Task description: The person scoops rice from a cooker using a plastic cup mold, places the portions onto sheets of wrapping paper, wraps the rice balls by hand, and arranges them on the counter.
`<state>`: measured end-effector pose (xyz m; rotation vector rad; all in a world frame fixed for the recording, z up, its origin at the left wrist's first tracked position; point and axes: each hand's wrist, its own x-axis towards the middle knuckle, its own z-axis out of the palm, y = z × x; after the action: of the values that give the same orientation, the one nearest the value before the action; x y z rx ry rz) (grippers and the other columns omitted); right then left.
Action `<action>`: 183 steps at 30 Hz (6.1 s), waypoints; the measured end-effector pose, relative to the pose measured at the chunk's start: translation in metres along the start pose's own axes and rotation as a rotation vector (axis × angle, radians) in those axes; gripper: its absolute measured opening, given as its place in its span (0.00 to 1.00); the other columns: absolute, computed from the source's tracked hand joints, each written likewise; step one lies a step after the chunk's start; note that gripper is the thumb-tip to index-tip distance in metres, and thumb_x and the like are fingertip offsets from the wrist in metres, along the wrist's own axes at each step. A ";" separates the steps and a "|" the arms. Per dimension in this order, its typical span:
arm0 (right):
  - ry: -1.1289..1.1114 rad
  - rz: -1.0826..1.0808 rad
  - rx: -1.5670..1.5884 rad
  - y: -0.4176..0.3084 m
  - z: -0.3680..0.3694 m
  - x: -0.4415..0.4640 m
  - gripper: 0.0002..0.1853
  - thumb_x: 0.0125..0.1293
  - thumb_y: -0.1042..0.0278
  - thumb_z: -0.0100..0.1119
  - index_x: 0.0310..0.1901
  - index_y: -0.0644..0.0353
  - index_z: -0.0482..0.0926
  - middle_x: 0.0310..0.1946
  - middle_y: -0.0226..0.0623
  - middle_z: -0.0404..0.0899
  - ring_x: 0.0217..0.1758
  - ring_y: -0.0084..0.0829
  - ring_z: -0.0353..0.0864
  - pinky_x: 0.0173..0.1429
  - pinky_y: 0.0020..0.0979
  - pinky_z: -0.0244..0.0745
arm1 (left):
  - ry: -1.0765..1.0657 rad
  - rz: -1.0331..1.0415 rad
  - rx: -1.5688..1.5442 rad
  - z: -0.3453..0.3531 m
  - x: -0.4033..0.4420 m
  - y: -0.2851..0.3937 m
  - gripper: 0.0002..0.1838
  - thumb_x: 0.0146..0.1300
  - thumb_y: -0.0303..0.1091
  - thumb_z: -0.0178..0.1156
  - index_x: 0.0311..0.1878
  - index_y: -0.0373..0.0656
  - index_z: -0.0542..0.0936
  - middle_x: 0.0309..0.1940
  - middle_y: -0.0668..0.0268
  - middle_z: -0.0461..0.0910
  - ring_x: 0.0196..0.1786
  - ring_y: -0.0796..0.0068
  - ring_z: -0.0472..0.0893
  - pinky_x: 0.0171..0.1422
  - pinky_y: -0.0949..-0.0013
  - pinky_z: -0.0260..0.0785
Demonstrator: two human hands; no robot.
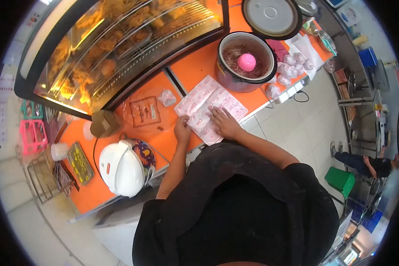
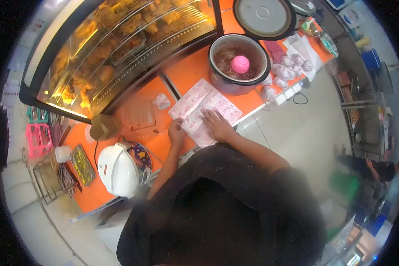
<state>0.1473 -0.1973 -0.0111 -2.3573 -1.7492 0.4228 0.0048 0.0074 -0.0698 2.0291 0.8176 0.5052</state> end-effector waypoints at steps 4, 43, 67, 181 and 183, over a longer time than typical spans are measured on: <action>0.057 0.041 -0.012 -0.004 0.000 -0.001 0.44 0.67 0.53 0.56 0.81 0.56 0.51 0.84 0.44 0.43 0.86 0.44 0.43 0.86 0.50 0.35 | 0.056 -0.251 -0.182 0.015 -0.004 -0.023 0.10 0.56 0.23 0.57 0.38 0.37 0.87 0.29 0.57 0.85 0.29 0.68 0.82 0.36 0.65 0.72; 0.418 0.310 0.070 0.047 -0.028 0.052 0.19 0.64 0.65 0.62 0.57 0.55 0.78 0.55 0.36 0.77 0.63 0.41 0.72 0.68 0.56 0.60 | 0.031 -0.362 -0.171 0.005 0.055 -0.008 0.14 0.67 0.38 0.67 0.43 0.33 0.85 0.24 0.65 0.82 0.26 0.79 0.76 0.31 0.69 0.67; 0.097 0.037 0.085 -0.019 0.025 0.014 0.40 0.61 0.62 0.61 0.72 0.72 0.63 0.76 0.54 0.58 0.81 0.47 0.57 0.81 0.49 0.54 | -0.086 0.430 0.078 0.002 0.003 -0.011 0.15 0.51 0.29 0.69 0.43 0.36 0.82 0.44 0.54 0.81 0.49 0.51 0.80 0.56 0.51 0.71; 0.089 -0.008 0.430 0.114 -0.017 0.099 0.05 0.61 0.69 0.58 0.37 0.59 0.81 0.42 0.47 0.82 0.52 0.49 0.81 0.56 0.48 0.76 | -0.128 0.357 0.557 0.019 0.099 0.129 0.22 0.58 0.35 0.67 0.56 0.42 0.78 0.50 0.55 0.80 0.55 0.53 0.79 0.54 0.50 0.72; 0.066 0.017 0.401 0.112 -0.017 0.099 0.05 0.61 0.70 0.58 0.36 0.60 0.81 0.43 0.45 0.82 0.53 0.48 0.81 0.56 0.48 0.77 | -0.534 -0.050 0.480 0.014 0.075 0.135 0.17 0.59 0.36 0.70 0.49 0.40 0.81 0.41 0.56 0.83 0.47 0.58 0.83 0.50 0.55 0.74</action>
<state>0.2810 -0.1354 -0.0416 -2.0774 -1.4549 0.6246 0.1147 -0.0030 0.0396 2.4073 0.6919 -0.2933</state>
